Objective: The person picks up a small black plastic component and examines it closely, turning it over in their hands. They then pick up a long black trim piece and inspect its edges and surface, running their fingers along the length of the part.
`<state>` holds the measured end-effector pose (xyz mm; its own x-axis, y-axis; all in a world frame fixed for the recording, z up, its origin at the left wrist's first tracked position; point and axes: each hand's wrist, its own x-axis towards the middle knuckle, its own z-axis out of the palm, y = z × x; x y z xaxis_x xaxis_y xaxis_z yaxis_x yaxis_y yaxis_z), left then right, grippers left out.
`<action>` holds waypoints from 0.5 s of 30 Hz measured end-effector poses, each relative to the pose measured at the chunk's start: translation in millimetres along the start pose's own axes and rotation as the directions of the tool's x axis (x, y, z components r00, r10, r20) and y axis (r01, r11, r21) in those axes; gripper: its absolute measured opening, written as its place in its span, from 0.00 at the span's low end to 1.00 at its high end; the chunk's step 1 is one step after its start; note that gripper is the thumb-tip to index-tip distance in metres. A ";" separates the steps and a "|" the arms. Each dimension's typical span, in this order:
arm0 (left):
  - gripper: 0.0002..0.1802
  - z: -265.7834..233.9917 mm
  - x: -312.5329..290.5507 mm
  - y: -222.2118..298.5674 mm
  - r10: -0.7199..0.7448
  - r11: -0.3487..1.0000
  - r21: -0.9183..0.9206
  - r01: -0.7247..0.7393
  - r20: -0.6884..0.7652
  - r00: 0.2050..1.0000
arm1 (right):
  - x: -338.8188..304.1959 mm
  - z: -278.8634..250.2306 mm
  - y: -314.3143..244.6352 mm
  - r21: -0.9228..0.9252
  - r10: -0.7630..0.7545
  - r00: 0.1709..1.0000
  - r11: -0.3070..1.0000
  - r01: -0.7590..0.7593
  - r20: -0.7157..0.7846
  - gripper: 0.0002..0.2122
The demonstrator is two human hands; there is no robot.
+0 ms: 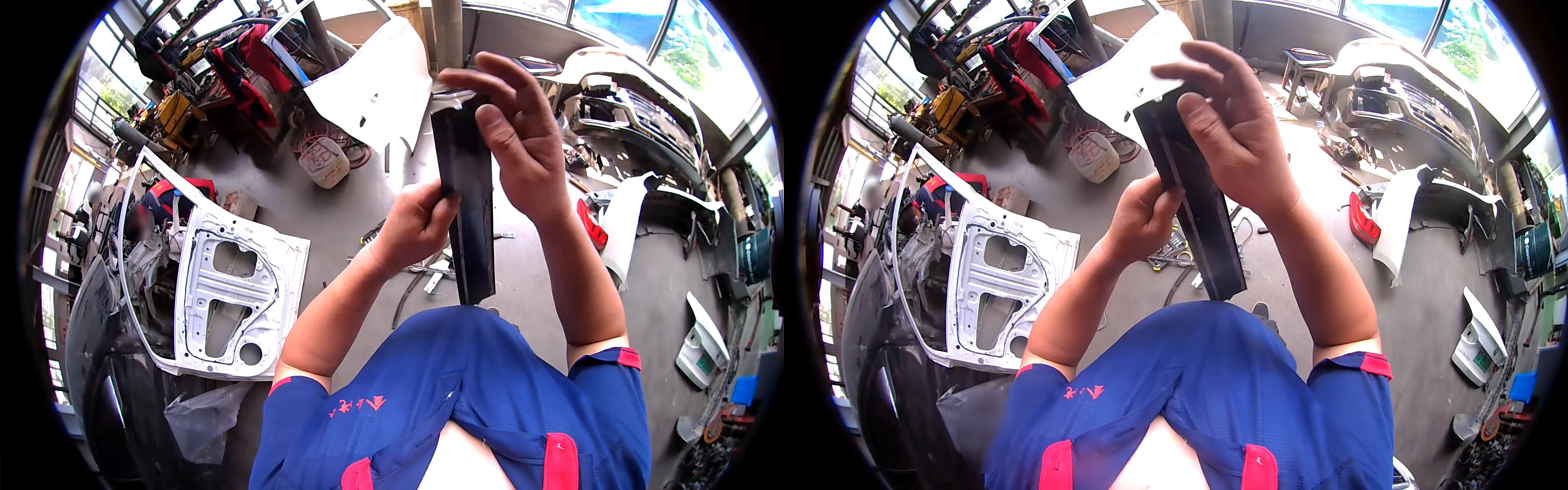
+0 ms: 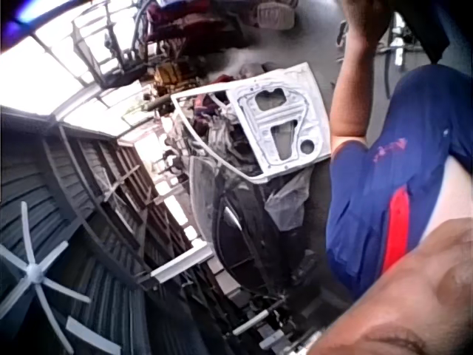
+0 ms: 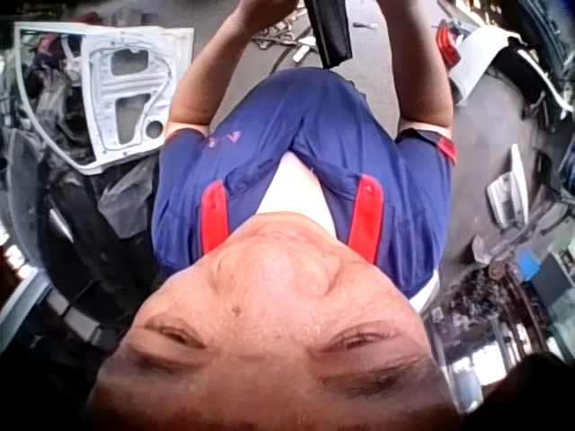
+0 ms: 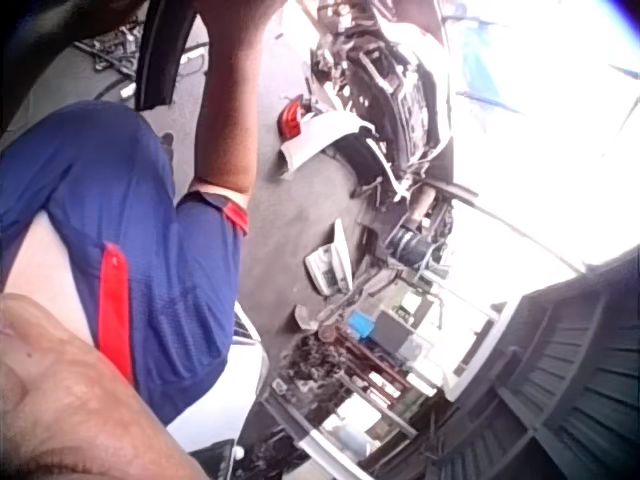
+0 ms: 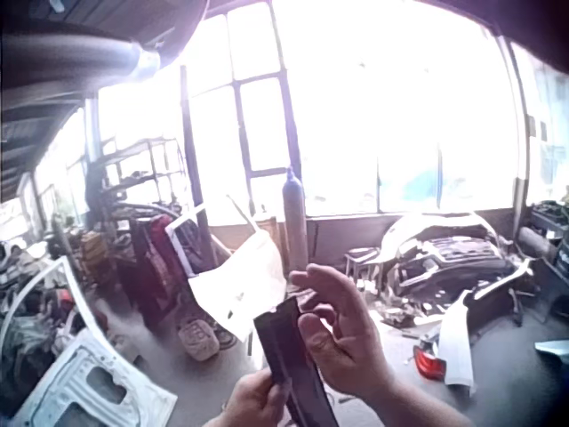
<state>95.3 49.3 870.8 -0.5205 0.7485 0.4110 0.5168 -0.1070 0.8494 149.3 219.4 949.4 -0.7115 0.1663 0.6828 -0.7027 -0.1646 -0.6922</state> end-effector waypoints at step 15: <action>0.15 -6.1 -26.2 52.4 -0.097 0.974 0.215 0.077 0.087 0.991 | -27.7 -2.6 -3.4 -0.579 0.308 0.915 0.808 -0.107 0.261 0.18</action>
<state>131.9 20.1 906.6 -0.5068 0.8097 0.2959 0.6094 0.0938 0.7873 171.3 217.9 932.2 -0.8681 -0.1526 0.4723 -0.4902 0.4126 -0.7678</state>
